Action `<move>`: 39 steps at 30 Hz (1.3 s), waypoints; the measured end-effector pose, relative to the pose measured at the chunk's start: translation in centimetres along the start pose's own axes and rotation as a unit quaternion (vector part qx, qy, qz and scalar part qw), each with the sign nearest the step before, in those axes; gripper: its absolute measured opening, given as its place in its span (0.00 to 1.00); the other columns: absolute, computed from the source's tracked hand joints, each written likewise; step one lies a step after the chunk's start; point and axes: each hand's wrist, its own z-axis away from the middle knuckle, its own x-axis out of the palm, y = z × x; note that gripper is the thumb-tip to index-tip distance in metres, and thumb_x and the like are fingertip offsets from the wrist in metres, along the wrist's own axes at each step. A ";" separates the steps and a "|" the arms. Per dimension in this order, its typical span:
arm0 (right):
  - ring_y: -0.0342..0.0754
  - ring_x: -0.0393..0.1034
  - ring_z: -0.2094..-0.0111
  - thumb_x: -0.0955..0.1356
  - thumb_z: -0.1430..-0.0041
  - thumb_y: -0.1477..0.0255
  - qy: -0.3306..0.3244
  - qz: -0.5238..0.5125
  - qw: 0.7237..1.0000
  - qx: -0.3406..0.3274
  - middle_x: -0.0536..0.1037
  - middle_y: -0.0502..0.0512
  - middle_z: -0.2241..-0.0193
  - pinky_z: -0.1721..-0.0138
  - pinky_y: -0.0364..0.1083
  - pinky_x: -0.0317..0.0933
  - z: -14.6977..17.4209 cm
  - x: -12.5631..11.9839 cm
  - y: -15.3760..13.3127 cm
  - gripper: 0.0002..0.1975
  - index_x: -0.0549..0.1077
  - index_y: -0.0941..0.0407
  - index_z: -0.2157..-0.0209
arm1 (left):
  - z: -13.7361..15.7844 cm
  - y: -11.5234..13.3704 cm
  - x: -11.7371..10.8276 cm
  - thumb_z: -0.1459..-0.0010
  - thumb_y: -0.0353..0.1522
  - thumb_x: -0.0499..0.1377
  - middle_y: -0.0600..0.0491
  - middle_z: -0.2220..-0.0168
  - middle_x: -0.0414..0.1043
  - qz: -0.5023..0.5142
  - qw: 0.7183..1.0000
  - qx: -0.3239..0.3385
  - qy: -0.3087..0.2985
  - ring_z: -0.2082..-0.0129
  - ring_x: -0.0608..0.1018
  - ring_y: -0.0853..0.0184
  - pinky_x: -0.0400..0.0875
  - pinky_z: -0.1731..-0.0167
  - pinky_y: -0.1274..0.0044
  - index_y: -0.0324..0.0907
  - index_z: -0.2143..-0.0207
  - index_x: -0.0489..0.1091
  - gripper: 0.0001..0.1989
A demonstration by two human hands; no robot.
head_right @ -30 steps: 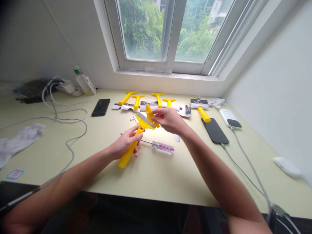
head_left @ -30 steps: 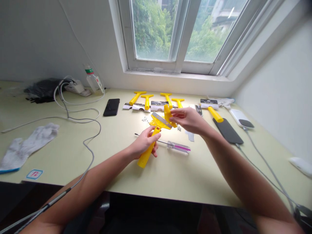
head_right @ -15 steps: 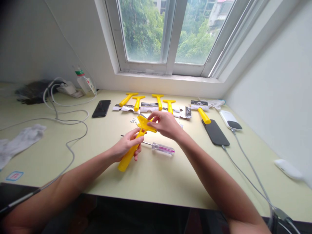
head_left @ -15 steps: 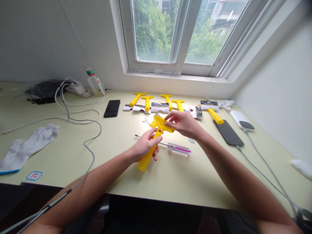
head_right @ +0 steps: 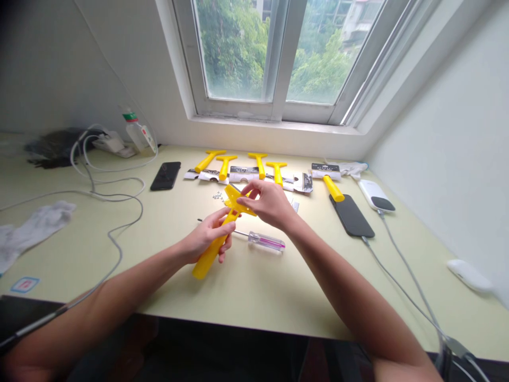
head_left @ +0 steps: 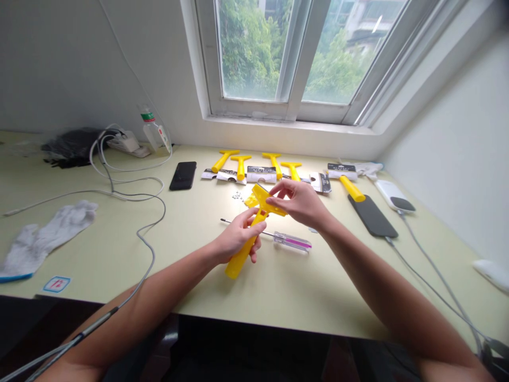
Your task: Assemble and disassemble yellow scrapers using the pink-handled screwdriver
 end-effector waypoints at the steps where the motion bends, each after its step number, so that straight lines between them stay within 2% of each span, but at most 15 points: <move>1: 0.43 0.66 0.72 0.73 0.47 0.64 0.007 0.015 1.000 -0.010 0.75 0.49 0.74 0.70 0.44 0.58 0.0 0.0 0.1 0.08 0.78 0.54 0.71 | 0.0 0.0 0.0 0.39 0.39 0.61 0.58 0.66 0.58 0.000 1.000 0.002 -0.003 0.81 0.69 0.77 0.73 0.85 0.78 0.47 0.47 0.60 0.20; 3: 0.45 0.67 0.68 0.73 0.48 0.64 0.020 0.040 0.999 -0.030 0.75 0.51 0.71 0.67 0.45 0.59 -0.1 0.0 0.2 0.08 0.77 0.54 0.71 | 0.1 0.0 0.0 0.39 0.39 0.60 0.58 0.66 0.58 0.000 1.000 0.004 -0.006 0.81 0.69 0.77 0.73 0.85 0.79 0.47 0.47 0.61 0.20; 5: 0.46 0.68 0.66 0.74 0.50 0.64 0.026 0.047 0.998 -0.029 0.75 0.54 0.65 0.65 0.46 0.61 -0.2 0.0 0.3 0.12 0.77 0.54 0.65 | 0.1 0.0 0.0 0.39 0.39 0.61 0.58 0.66 0.59 -0.004 1.000 0.004 -0.002 0.81 0.69 0.77 0.72 0.86 0.79 0.47 0.47 0.60 0.21; 8: 0.46 0.70 0.68 0.73 0.49 0.63 -0.023 -0.010 0.999 0.031 0.77 0.56 0.63 0.70 0.45 0.63 -0.4 -0.2 0.2 0.20 0.74 0.56 0.55 | 0.1 0.1 0.1 0.39 0.39 0.61 0.58 0.65 0.59 -0.009 1.000 0.005 0.008 0.81 0.68 0.77 0.71 0.87 0.80 0.46 0.47 0.60 0.21; 10: 0.46 0.72 0.70 0.71 0.46 0.63 -0.089 -0.083 0.991 0.061 0.79 0.56 0.66 0.72 0.44 0.64 -0.4 -0.4 0.1 0.17 0.75 0.57 0.57 | 0.1 0.0 0.1 0.40 0.39 0.61 0.58 0.65 0.59 -0.011 1.000 0.010 0.009 0.81 0.68 0.77 0.71 0.87 0.80 0.46 0.48 0.60 0.21; 12: 0.47 0.73 0.69 0.71 0.45 0.63 -0.132 -0.144 0.979 0.054 0.80 0.56 0.68 0.72 0.44 0.64 -0.3 -0.4 -0.1 0.13 0.76 0.58 0.62 | 0.1 0.0 0.1 0.41 0.38 0.62 0.58 0.66 0.59 -0.013 1.000 0.019 0.003 0.80 0.69 0.76 0.74 0.85 0.78 0.45 0.51 0.62 0.18; 15: 0.46 0.73 0.68 0.72 0.47 0.64 -0.146 -0.180 0.972 0.035 0.80 0.56 0.69 0.70 0.43 0.65 0.2 0.0 -0.5 0.12 0.76 0.59 0.66 | 0.0 0.0 0.1 0.41 0.41 0.62 0.57 0.65 0.60 0.005 1.000 0.028 0.006 0.77 0.72 0.73 0.77 0.82 0.75 0.43 0.55 0.62 0.17; 17: 0.46 0.73 0.68 0.73 0.47 0.62 -0.157 -0.193 0.968 0.025 0.80 0.55 0.69 0.68 0.44 0.66 0.5 0.5 -0.9 0.13 0.76 0.59 0.66 | 0.0 0.1 0.2 0.41 0.45 0.61 0.56 0.66 0.61 0.026 0.999 0.035 0.031 0.78 0.73 0.72 0.74 0.84 0.77 0.42 0.56 0.62 0.19; 20: 0.44 0.71 0.69 0.72 0.46 0.61 -0.161 -0.183 0.970 0.003 0.79 0.54 0.70 0.69 0.43 0.64 0.8 1.1 -1.2 0.14 0.77 0.59 0.67 | 0.0 0.2 0.3 0.40 0.48 0.60 0.58 0.72 0.62 0.031 0.996 0.053 0.066 0.83 0.69 0.74 0.65 0.90 0.83 0.41 0.59 0.60 0.20; 22: 0.43 0.69 0.70 0.70 0.43 0.63 -0.155 -0.173 0.973 -0.001 0.78 0.53 0.70 0.70 0.42 0.62 0.8 1.1 -1.2 0.12 0.77 0.59 0.66 | 0.0 0.3 0.3 0.39 0.47 0.59 0.60 0.75 0.61 0.029 0.996 0.059 0.066 0.85 0.67 0.75 0.60 0.92 0.85 0.41 0.59 0.60 0.20; 26: 0.41 0.68 0.72 0.69 0.43 0.67 -0.148 -0.181 0.972 0.027 0.77 0.53 0.71 0.71 0.42 0.61 0.6 0.9 -1.0 0.09 0.77 0.59 0.67 | 0.0 0.3 0.3 0.39 0.46 0.60 0.61 0.77 0.61 0.020 0.996 0.056 0.062 0.85 0.66 0.75 0.60 0.91 0.86 0.42 0.60 0.60 0.19; 30: 0.42 0.67 0.72 0.67 0.43 0.70 -0.146 -0.133 0.980 0.020 0.77 0.53 0.71 0.71 0.42 0.60 0.7 1.0 -1.1 0.07 0.75 0.58 0.68 | 0.1 0.3 0.3 0.39 0.46 0.60 0.61 0.79 0.61 -0.003 0.997 0.046 0.067 0.86 0.65 0.76 0.59 0.91 0.86 0.42 0.61 0.59 0.19; 34: 0.43 0.67 0.71 0.65 0.41 0.69 -0.123 -0.096 0.988 0.012 0.76 0.52 0.70 0.71 0.42 0.60 0.9 1.1 -1.3 0.08 0.74 0.57 0.67 | 0.1 0.4 0.2 0.38 0.46 0.59 0.62 0.81 0.61 -0.020 0.996 0.051 0.070 0.86 0.65 0.75 0.60 0.91 0.85 0.42 0.62 0.59 0.18; 39: 0.43 0.67 0.71 0.65 0.41 0.69 -0.134 -0.081 0.987 0.017 0.76 0.52 0.70 0.70 0.43 0.60 0.9 1.1 -1.5 0.08 0.73 0.57 0.67 | 0.1 0.3 0.3 0.38 0.46 0.59 0.62 0.82 0.60 -0.018 0.996 0.053 0.071 0.87 0.64 0.75 0.60 0.91 0.85 0.42 0.62 0.58 0.18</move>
